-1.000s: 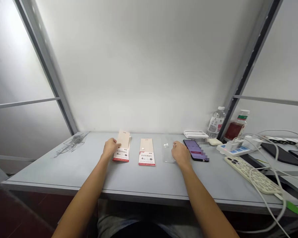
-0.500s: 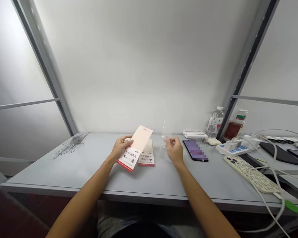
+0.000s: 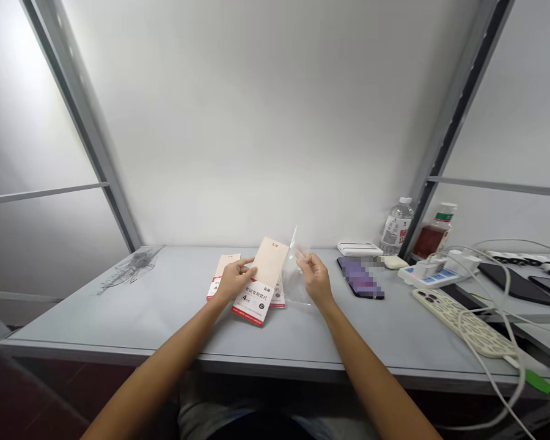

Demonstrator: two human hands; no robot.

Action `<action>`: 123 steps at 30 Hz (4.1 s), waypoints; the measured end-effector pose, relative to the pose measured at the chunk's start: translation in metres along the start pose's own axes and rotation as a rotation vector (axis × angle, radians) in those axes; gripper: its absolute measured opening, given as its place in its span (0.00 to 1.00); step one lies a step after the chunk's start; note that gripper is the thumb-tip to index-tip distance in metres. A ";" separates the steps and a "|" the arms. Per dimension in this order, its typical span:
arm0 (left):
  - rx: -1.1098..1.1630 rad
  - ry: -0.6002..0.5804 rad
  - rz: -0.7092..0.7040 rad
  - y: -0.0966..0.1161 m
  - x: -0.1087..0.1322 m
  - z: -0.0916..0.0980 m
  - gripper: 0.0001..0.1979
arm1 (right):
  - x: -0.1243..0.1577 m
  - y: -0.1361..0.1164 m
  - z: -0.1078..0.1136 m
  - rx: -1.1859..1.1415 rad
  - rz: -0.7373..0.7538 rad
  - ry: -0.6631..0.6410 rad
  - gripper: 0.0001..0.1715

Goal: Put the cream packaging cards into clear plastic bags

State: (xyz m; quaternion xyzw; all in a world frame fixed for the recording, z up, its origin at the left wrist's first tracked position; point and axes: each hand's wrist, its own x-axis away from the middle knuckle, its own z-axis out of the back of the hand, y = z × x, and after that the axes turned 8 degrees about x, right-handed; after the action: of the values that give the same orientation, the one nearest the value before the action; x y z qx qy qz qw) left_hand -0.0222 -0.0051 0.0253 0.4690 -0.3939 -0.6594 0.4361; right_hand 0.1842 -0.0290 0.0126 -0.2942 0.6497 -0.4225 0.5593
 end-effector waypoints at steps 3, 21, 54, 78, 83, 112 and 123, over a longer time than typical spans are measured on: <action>-0.013 0.014 -0.015 -0.002 -0.001 0.000 0.21 | 0.000 -0.002 0.001 -0.166 -0.058 -0.107 0.16; -0.019 0.039 -0.007 -0.009 -0.004 -0.001 0.21 | 0.002 -0.005 -0.002 -0.422 -0.239 -0.305 0.08; -0.181 0.179 -0.126 -0.001 0.001 0.001 0.19 | 0.011 -0.020 -0.014 -0.428 -0.563 -0.509 0.29; 0.017 0.191 -0.209 0.000 0.003 -0.002 0.21 | 0.011 -0.008 -0.012 -0.393 -0.593 -0.518 0.24; 0.110 0.147 -0.186 -0.001 0.003 -0.004 0.22 | 0.012 -0.009 -0.012 -0.336 -0.531 -0.525 0.19; 0.326 -0.120 -0.016 0.003 0.006 -0.010 0.26 | 0.014 -0.013 -0.016 -0.114 -0.406 -0.493 0.20; 0.398 -0.322 0.111 -0.002 0.002 -0.004 0.20 | 0.009 -0.008 -0.011 -0.014 -0.310 -0.445 0.19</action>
State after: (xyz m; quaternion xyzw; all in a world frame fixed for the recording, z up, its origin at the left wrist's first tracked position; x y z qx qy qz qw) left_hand -0.0187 -0.0072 0.0221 0.4123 -0.6054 -0.6101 0.3022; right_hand 0.1705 -0.0375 0.0152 -0.4797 0.4608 -0.4234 0.6151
